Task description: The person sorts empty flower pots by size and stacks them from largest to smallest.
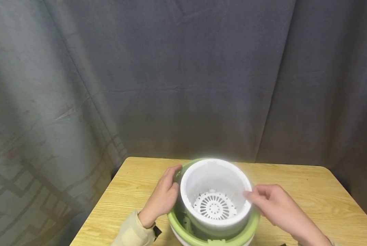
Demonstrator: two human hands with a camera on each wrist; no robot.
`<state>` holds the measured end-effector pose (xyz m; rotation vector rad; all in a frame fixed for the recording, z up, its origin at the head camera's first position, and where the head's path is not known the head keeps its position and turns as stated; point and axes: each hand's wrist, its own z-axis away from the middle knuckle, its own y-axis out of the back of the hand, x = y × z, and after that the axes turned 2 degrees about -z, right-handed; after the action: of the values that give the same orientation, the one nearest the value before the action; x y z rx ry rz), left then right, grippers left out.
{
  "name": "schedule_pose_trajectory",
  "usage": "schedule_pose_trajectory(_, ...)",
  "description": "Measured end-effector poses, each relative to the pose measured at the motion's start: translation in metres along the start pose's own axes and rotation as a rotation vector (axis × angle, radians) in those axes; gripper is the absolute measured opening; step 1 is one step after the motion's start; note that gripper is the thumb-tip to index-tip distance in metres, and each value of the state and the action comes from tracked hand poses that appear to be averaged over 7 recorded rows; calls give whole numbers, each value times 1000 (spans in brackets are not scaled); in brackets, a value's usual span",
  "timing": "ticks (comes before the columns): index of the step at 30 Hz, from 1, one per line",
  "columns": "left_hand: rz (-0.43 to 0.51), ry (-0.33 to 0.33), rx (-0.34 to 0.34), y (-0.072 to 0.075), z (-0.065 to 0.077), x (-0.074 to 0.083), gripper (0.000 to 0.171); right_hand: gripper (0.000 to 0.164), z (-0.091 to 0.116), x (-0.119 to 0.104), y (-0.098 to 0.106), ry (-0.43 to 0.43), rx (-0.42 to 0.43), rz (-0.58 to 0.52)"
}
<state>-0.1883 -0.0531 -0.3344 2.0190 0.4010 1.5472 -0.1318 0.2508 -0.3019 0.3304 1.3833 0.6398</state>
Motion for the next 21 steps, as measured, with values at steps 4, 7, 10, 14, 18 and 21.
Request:
schedule_pose_trajectory(4, 3, -4, -1, 0, -1, 1, 55, 37, -1, -1, 0, -13, 7, 24)
schedule_pose_trajectory(7, 6, 1, -2, 0, -1, 1, 55, 36, -1, -2, 0, -5, 28, 59)
schedule_pose_trajectory(10, 6, 7, -1, 0, -2, 1, 56, 36, -2, -2, -1, 2, 44, 89)
schedule_pose_trajectory(14, 6, 6, 1, 2, -3, 2, 55, 37, -3, -5, 1, -14, 36, 111)
schedule_pose_trajectory(18, 9, 5, 0, 3, -4, 4, 55, 36, -4, -9, 3, -35, 29, 129)
schedule_pose_trajectory(21, 11, 7, 0, 4, -4, 4, 55, 34, -5, -10, 4, -36, 37, 146)
